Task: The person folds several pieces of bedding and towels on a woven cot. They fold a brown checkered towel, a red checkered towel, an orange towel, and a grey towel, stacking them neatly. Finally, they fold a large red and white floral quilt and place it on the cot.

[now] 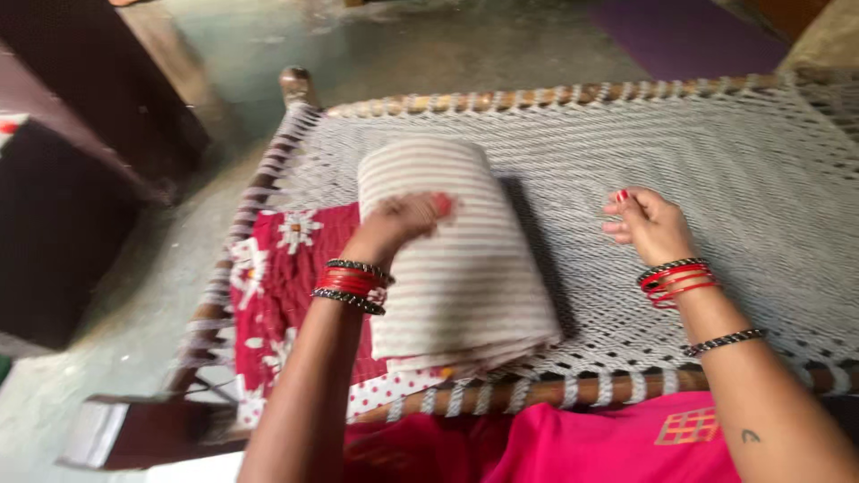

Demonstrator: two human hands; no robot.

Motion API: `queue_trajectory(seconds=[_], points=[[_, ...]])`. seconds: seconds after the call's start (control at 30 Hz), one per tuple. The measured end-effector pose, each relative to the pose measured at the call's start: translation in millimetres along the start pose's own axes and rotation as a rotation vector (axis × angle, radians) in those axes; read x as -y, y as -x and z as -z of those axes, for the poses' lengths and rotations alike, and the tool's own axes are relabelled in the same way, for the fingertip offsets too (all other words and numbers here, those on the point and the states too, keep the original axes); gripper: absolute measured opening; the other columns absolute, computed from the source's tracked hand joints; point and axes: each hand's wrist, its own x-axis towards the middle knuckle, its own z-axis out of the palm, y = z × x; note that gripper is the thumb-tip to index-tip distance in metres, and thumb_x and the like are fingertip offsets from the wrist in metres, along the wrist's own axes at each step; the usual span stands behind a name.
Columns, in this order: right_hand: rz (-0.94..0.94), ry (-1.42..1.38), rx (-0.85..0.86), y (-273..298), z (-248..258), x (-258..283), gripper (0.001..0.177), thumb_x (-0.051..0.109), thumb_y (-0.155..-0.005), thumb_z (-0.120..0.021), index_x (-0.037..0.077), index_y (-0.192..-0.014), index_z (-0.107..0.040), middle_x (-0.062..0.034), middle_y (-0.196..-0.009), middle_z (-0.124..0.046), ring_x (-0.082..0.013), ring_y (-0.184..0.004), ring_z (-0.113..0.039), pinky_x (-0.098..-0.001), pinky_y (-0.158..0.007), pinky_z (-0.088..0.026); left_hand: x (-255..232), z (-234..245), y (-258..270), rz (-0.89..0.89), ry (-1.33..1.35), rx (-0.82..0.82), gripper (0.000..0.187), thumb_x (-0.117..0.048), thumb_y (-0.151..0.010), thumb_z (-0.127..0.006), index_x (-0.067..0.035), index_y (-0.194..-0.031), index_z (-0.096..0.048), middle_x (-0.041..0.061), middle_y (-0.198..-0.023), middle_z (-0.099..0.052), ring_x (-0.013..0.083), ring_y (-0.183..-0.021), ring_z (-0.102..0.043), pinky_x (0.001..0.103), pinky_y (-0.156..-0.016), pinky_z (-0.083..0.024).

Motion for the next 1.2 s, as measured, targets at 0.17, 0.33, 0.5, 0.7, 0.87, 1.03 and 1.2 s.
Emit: queue_trajectory(seconds=[0.17,0.33,0.5,0.7,0.87,1.03,1.2], points=[[0.109,0.158,-0.015,14.0,8.4,10.3,0.030,0.026,-0.106,-0.055,0.005,-0.125,-0.065,-0.0095,-0.108,-0.074,-0.0177,-0.094,-0.074,-0.0282,-0.075,-0.056,115.7,13.4,-15.8,0.040,-0.338,-0.645,0.046,-0.031,-0.094,-0.064,0.002,-0.127,-0.065,0.019,-0.123,-0.072,0.0279,-0.113,-0.070,0.039,-0.097,-0.054],[0.188,0.254,0.014,29.5,-18.4,36.7,0.025,0.023,-0.106,-0.058,0.007,-0.123,-0.067,-0.0051,-0.105,-0.076,-0.0141,-0.094,-0.075,-0.0285,-0.082,-0.058,218.5,22.3,2.5,0.525,-0.498,-0.314,0.067,-0.049,-0.099,-0.055,0.000,-0.144,-0.050,0.020,-0.141,-0.058,0.0305,-0.131,-0.055,0.040,-0.109,-0.043],[0.506,0.111,0.227,66.5,-67.7,76.3,0.026,0.014,-0.096,-0.064,0.007,-0.121,-0.068,-0.0036,-0.105,-0.077,-0.0128,-0.096,-0.075,-0.0288,-0.084,-0.061,182.2,-18.6,-25.8,0.551,0.027,-0.295,0.077,-0.059,-0.099,-0.050,-0.007,-0.155,-0.039,0.016,-0.155,-0.048,0.0275,-0.143,-0.047,0.039,-0.116,-0.037],[1.273,0.439,0.317,126.3,-100.6,85.1,0.023,0.024,-0.086,-0.078,0.007,-0.100,-0.070,-0.0069,-0.100,-0.071,-0.0231,-0.095,-0.070,-0.0426,-0.091,-0.057,72.5,-138.7,-65.9,0.249,0.420,0.297,0.066,-0.056,-0.102,-0.041,-0.020,-0.157,-0.039,0.002,-0.158,-0.048,0.0106,-0.137,-0.048,0.032,-0.108,-0.041],[0.784,1.079,0.167,68.7,-61.1,1.4,0.038,0.034,-0.080,-0.071,0.030,-0.117,-0.065,-0.0014,-0.125,-0.064,-0.0254,-0.122,-0.055,-0.0512,-0.111,-0.037,65.0,-161.5,-83.3,0.059,0.396,0.284,0.057,-0.044,-0.103,-0.055,-0.009,-0.148,-0.057,0.014,-0.135,-0.069,0.0236,-0.121,-0.065,0.035,-0.100,-0.052],[-0.110,1.383,-0.067,-17.3,93.9,-131.8,0.076,0.070,-0.082,-0.064,0.043,-0.152,-0.047,-0.0061,-0.164,-0.037,-0.0362,-0.150,-0.033,-0.0550,-0.129,-0.017,106.1,-120.7,-50.1,0.361,-0.602,0.205,0.058,-0.049,-0.092,-0.060,-0.019,-0.142,-0.061,0.013,-0.130,-0.073,0.0245,-0.120,-0.071,0.034,-0.104,-0.054],[-0.350,1.041,-0.271,-20.3,196.4,-180.0,0.075,0.050,-0.088,-0.063,0.029,-0.156,-0.041,-0.0252,-0.163,-0.032,-0.0467,-0.142,-0.040,-0.0587,-0.115,-0.035,115.4,-123.2,-5.5,0.515,-1.131,0.573,0.114,-0.068,-0.068,-0.079,-0.034,-0.161,-0.023,0.008,-0.170,-0.018,0.0422,-0.152,-0.023,0.064,-0.117,-0.031]])
